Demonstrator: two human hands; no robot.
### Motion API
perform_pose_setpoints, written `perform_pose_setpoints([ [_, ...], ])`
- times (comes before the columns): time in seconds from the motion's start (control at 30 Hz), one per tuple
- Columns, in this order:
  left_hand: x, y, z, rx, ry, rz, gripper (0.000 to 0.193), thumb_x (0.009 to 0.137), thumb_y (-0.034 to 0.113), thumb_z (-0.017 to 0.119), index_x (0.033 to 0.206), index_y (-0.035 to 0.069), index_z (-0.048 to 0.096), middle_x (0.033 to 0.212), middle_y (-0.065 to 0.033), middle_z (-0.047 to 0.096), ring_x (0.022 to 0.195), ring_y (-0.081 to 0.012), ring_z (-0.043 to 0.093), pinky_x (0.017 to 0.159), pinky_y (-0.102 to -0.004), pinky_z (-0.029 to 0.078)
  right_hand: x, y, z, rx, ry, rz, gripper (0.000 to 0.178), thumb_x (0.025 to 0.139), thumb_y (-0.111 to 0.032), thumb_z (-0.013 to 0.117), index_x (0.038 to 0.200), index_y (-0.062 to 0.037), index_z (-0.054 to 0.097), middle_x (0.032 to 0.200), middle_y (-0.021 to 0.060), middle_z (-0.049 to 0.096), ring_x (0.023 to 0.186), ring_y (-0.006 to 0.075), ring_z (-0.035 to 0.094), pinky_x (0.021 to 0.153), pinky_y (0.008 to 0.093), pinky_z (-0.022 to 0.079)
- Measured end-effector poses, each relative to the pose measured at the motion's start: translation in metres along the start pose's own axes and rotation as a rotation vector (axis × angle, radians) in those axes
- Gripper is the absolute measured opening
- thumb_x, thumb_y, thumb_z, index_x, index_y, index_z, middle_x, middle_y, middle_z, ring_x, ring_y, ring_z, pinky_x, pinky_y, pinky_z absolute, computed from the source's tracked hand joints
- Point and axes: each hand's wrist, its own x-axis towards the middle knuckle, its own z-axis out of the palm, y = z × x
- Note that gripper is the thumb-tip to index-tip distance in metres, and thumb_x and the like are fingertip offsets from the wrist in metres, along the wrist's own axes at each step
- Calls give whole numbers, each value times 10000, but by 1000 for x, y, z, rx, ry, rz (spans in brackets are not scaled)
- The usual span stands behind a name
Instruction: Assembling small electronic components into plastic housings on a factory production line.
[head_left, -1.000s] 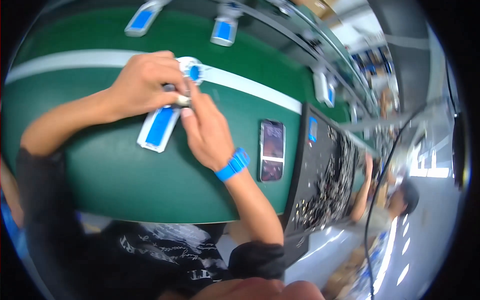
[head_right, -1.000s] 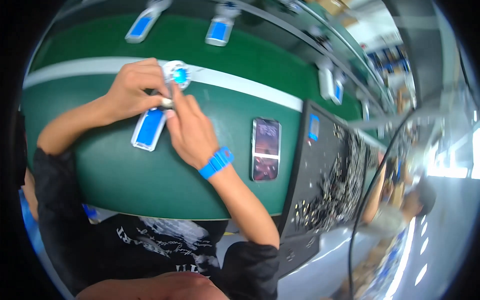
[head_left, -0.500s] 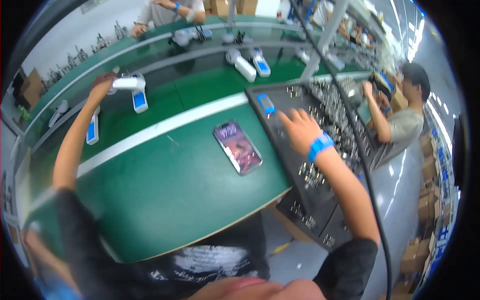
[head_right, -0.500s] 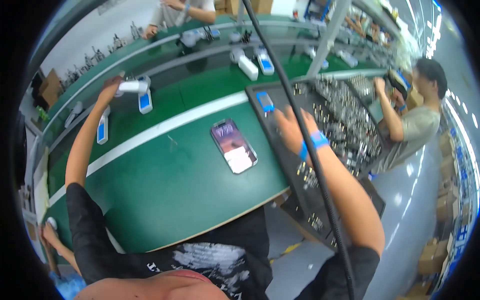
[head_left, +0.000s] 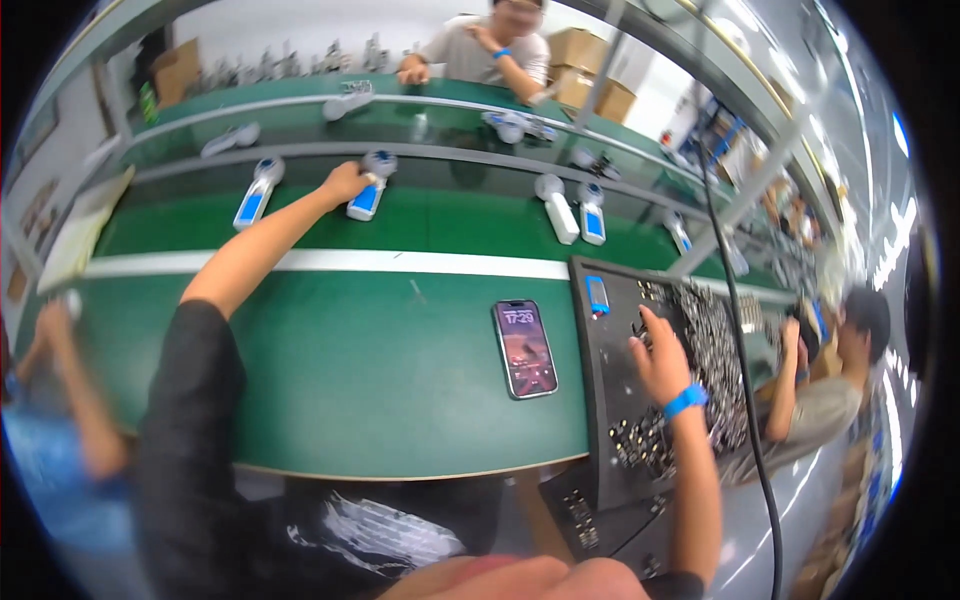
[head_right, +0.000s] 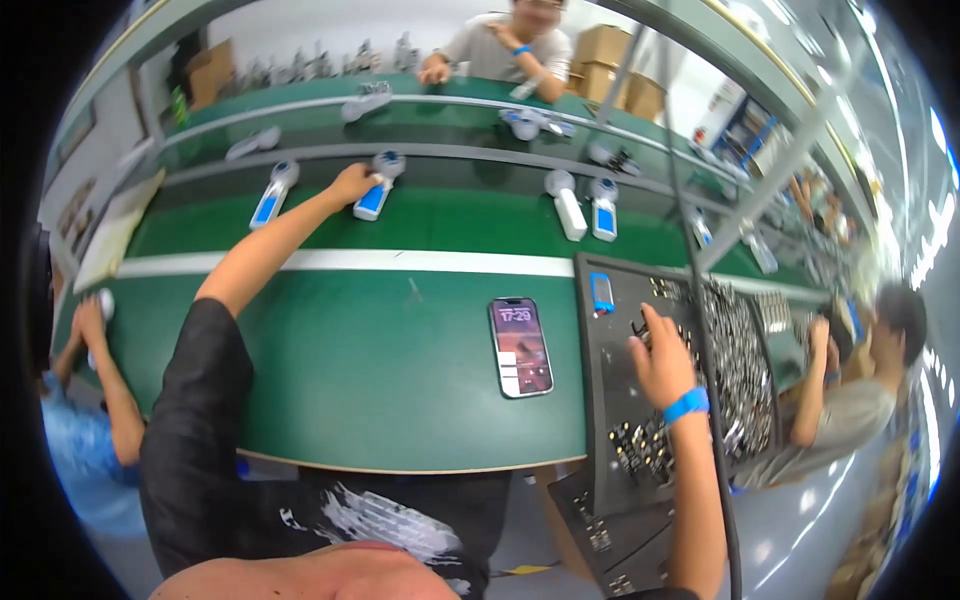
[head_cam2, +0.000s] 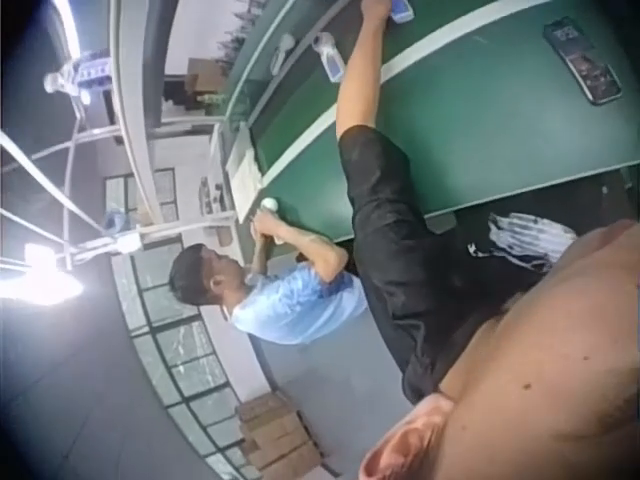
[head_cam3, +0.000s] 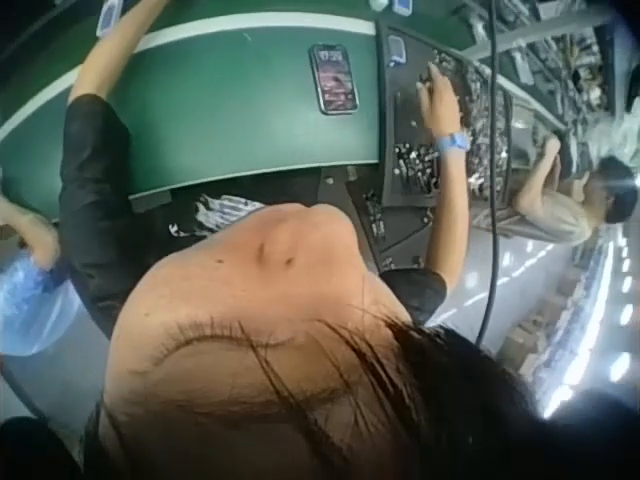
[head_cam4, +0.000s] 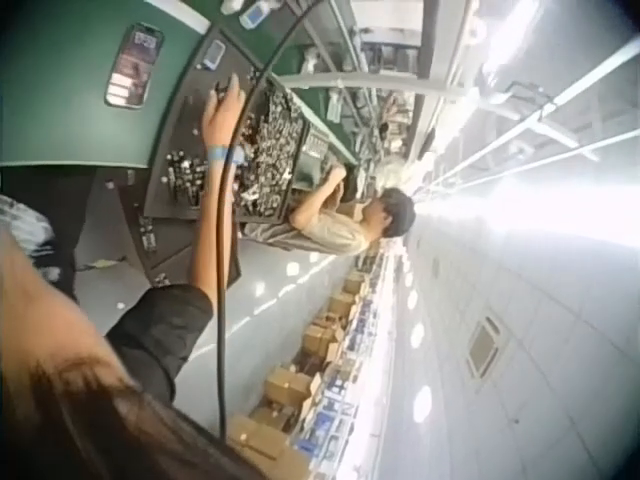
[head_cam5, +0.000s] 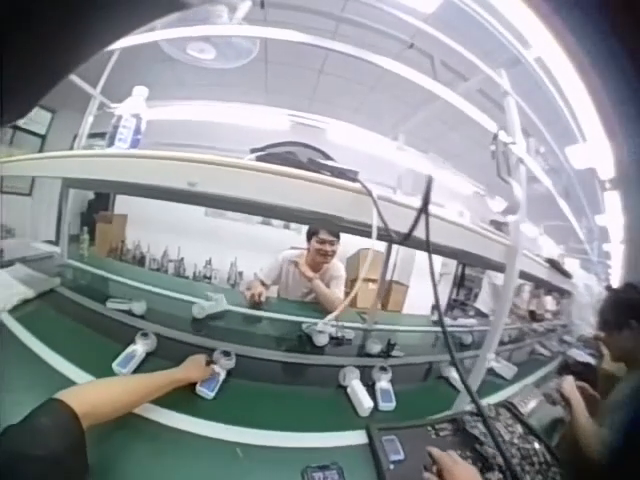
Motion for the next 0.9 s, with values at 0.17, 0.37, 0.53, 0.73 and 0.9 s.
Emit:
perform_pose_setpoints([
  [0.17, -59, 56, -16, -272, -81, -1, 319, 859, 279, 674, 1006, 3, 737, 1008, -216, 719, 943, -335, 694, 811, -425, 517, 29, -134, 46, 763, -10, -18, 492, 1023, -156, 539, 1480, -6, 434, 1017, 80, 647, 817, 140, 645, 662, 265, 511],
  [0.37, -180, 65, -24, -309, -159, 194, 315, 899, 281, 648, 1043, 14, 731, 892, -136, 711, 840, -247, 680, 743, -370, 518, 100, -279, 129, 1199, -50, 121, 479, 1057, -246, 485, 1436, 41, 433, 954, 70, 648, 712, 116, 604, 640, 240, 479],
  [0.53, -216, 59, -37, -223, -45, 382, 331, 895, 281, 673, 1116, 37, 714, 807, -98, 645, 795, -214, 663, 725, -336, 528, 133, -309, 190, 1421, 3, 264, 455, 1065, -237, 457, 1430, 34, 432, 903, 57, 627, 692, 113, 586, 618, 250, 474],
  [0.73, -226, 66, -70, -170, -254, 412, 301, 843, 196, 730, 1098, 36, 725, 908, -87, 645, 786, -194, 643, 734, -321, 536, 126, -307, 173, 1449, 16, 282, 452, 1084, -277, 396, 1432, 8, 437, 888, 45, 581, 675, 107, 545, 577, 254, 443],
  [0.9, -217, 54, -67, -603, -378, 604, 276, 813, 125, 754, 1070, 27, 743, 955, -78, 644, 802, -198, 645, 762, -315, 538, 121, -307, 167, 1473, -30, 318, 481, 1090, -311, 380, 1456, -2, 431, 933, 41, 558, 677, 98, 513, 578, 250, 429],
])
